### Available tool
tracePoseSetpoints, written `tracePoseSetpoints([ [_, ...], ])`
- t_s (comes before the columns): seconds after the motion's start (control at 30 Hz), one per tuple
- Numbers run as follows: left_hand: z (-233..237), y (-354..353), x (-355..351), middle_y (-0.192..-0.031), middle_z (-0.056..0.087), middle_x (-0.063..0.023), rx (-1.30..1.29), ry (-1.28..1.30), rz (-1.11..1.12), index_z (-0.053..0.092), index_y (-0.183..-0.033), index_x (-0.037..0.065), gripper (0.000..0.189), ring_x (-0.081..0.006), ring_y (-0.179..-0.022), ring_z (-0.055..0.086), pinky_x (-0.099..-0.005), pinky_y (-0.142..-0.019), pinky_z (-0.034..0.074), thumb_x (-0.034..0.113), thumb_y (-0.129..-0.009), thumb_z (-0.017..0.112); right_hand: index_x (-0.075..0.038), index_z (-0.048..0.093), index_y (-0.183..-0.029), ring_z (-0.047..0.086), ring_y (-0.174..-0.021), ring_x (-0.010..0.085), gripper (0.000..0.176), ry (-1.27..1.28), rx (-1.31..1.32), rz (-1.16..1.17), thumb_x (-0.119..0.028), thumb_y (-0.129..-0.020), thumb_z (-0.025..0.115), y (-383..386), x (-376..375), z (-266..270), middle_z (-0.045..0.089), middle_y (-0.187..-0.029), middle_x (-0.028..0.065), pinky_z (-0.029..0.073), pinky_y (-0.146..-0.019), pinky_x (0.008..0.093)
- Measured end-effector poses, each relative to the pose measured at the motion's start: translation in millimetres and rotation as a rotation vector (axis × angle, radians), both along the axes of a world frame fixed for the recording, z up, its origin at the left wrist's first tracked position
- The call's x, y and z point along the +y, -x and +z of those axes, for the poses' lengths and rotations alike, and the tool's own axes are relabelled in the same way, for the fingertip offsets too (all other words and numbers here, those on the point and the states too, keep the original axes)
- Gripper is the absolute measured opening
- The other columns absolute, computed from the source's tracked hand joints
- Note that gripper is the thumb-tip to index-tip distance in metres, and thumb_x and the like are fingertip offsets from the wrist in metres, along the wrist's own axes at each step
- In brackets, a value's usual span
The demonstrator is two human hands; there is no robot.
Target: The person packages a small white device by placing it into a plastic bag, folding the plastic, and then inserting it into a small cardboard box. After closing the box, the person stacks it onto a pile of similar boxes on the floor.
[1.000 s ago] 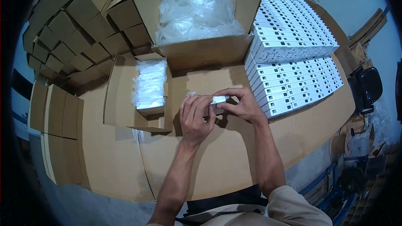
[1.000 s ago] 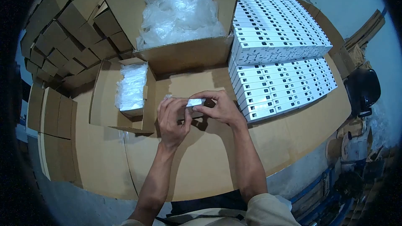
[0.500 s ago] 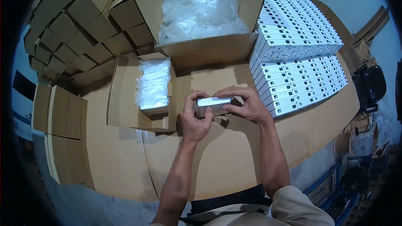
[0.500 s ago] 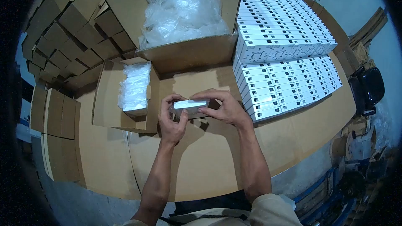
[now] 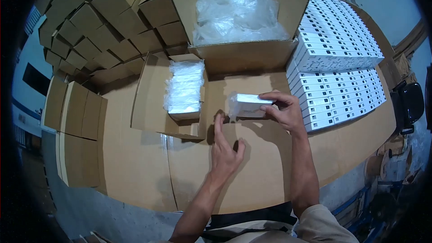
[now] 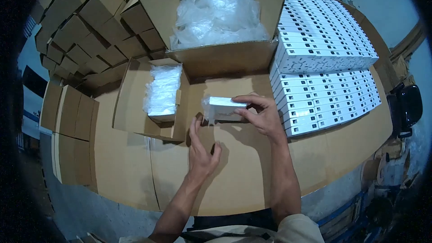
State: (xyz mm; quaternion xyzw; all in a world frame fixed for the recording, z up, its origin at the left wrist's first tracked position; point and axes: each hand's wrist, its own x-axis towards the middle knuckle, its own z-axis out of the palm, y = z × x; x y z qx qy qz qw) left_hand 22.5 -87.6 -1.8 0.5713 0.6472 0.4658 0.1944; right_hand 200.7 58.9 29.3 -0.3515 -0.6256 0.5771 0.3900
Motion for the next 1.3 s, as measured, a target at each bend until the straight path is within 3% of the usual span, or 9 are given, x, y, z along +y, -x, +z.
tracePoseSetpoints([
  [0.1,8,2,-29,-0.15,0.039,-0.0349,0.277,0.066,-0.069,0.024,-0.156,-0.005,0.085,-0.049,-0.142,0.039,-0.0532,-0.118,0.034,0.006,-0.086,0.071,0.002,0.073,-0.119,0.068,-0.098,0.015,0.032,-0.046,0.129,-0.052,0.004,-0.087,0.078,11,-5,-5,0.073,-0.111,0.0102,0.059,-0.083,0.0277],
  [0.2,11,3,-50,-0.152,0.04,-0.0313,0.349,0.155,-0.13,0.037,-0.15,-0.005,0.075,-0.046,-0.145,0.036,-0.0538,-0.12,0.031,0.015,-0.087,0.071,0.003,0.072,-0.12,0.068,-0.102,0.0156,0.035,-0.134,0.185,-0.054,0.006,-0.086,0.078,28,-13,-4,0.073,-0.114,0.0114,0.061,-0.086,0.028],
  [0.4,18,3,-89,-0.157,0.041,-0.0199,0.466,0.31,-0.158,0.045,-0.147,-0.001,0.071,-0.0438,-0.146,0.036,-0.0567,-0.12,0.03,0.031,-0.089,0.07,0.004,0.07,-0.117,0.068,-0.104,0.0161,0.031,-0.108,0.453,-0.096,0.007,-0.087,0.077,81,-33,15,0.072,-0.113,0.0114,0.061,-0.09,0.0287],
  [0.5,20,1,-102,-0.157,0.042,-0.0191,0.495,0.331,-0.157,0.047,-0.147,0.001,0.069,-0.043,-0.147,0.035,-0.058,-0.119,0.03,0.032,-0.089,0.07,0.003,0.071,-0.115,0.069,-0.103,0.0167,0.029,-0.139,0.505,-0.055,0.006,-0.088,0.077,103,-39,28,0.073,-0.113,0.0113,0.062,-0.088,0.0291],
  [0.63,20,1,-104,-0.156,0.043,-0.0189,0.475,0.355,-0.16,0.05,-0.145,0.002,0.068,-0.0425,-0.147,0.035,-0.0572,-0.119,0.029,0.032,-0.089,0.07,-0.001,0.072,-0.114,0.072,-0.101,0.0158,0.029,-0.297,0.314,0.071,0.002,-0.087,0.079,122,-40,23,0.075,-0.11,0.0111,0.063,-0.083,0.0293],
  [0.73,19,2,-104,-0.156,0.044,-0.0187,0.477,0.334,-0.158,0.05,-0.145,0.002,0.067,-0.0424,-0.146,0.036,-0.0566,-0.119,0.029,0.032,-0.088,0.071,-0.001,0.072,-0.113,0.073,-0.099,0.0194,0.028,-0.362,0.259,0.108,0.002,-0.086,0.079,128,-42,26,0.075,-0.109,0.0128,0.062,-0.084,0.0304],
  [0.93,19,3,-103,-0.154,0.045,-0.019,0.504,0.325,-0.167,0.052,-0.144,0.002,0.066,-0.0422,-0.143,0.039,-0.0556,-0.117,0.031,0.033,-0.088,0.071,-0.002,0.071,-0.114,0.072,-0.1,0.03,0.035,-0.792,0.032,0.186,0.003,-0.08,0.079,130,-37,32,0.073,-0.11,0.0145,0.06,-0.088,0.037],
  [1.03,19,5,-101,-0.152,0.046,-0.0191,0.5,0.316,-0.169,0.052,-0.143,0.002,0.066,-0.0422,-0.142,0.04,-0.0556,-0.117,0.031,0.035,-0.089,0.07,-0.003,0.07,-0.115,0.07,-0.099,0.0289,0.039,-0.878,-0.081,0.19,0.003,-0.078,0.079,132,-41,40,0.071,-0.109,0.0137,0.06,-0.085,0.0388],
  [1.3,22,6,-101,-0.15,0.047,-0.0204,0.484,0.344,-0.177,0.05,-0.146,0.002,0.068,-0.0426,-0.143,0.038,-0.0565,-0.118,0.03,0.036,-0.09,0.07,-0.003,0.069,-0.112,0.065,-0.099,0.027,0.026,-0.992,-0.333,0.248,-0.004,-0.086,0.066,143,-49,43,0.065,-0.103,0.0119,0.059,-0.081,0.0395],
])
